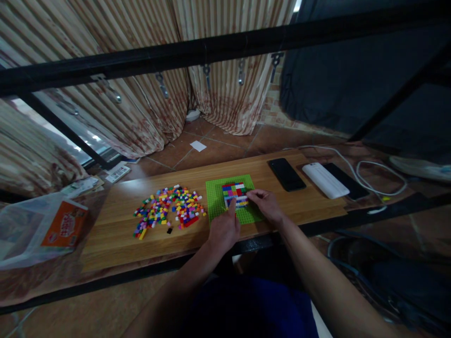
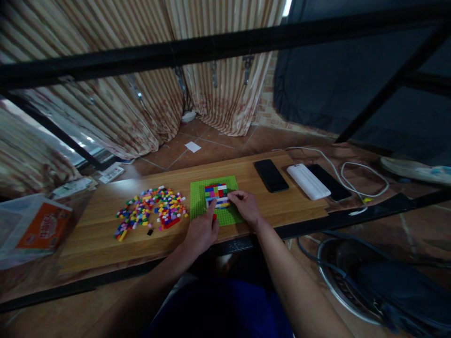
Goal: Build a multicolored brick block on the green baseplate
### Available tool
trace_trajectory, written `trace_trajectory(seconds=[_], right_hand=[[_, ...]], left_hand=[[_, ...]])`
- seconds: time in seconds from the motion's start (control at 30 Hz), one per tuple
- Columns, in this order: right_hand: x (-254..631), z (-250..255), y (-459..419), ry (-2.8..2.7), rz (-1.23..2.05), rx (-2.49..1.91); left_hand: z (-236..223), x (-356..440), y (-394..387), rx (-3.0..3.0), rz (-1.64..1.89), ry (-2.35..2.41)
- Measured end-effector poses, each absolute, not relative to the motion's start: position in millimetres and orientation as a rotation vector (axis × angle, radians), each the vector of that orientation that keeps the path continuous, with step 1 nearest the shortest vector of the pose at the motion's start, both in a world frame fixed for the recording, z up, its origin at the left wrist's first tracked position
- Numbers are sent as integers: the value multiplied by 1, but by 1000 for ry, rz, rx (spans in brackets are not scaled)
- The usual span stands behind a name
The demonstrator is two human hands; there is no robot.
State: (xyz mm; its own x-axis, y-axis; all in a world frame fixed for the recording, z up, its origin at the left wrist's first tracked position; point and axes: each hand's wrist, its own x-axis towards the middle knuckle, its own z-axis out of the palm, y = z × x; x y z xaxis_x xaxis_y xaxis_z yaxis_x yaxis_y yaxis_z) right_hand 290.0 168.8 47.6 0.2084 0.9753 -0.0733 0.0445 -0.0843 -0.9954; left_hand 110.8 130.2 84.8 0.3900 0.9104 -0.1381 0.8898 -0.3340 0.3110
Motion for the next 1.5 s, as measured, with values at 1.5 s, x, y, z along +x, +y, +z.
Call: trace_trajectory(seconds=[1.5], right_hand=[[300, 26, 157, -968, 868, -1419]], left_hand=[[49, 95, 159, 1364, 1186, 1213]])
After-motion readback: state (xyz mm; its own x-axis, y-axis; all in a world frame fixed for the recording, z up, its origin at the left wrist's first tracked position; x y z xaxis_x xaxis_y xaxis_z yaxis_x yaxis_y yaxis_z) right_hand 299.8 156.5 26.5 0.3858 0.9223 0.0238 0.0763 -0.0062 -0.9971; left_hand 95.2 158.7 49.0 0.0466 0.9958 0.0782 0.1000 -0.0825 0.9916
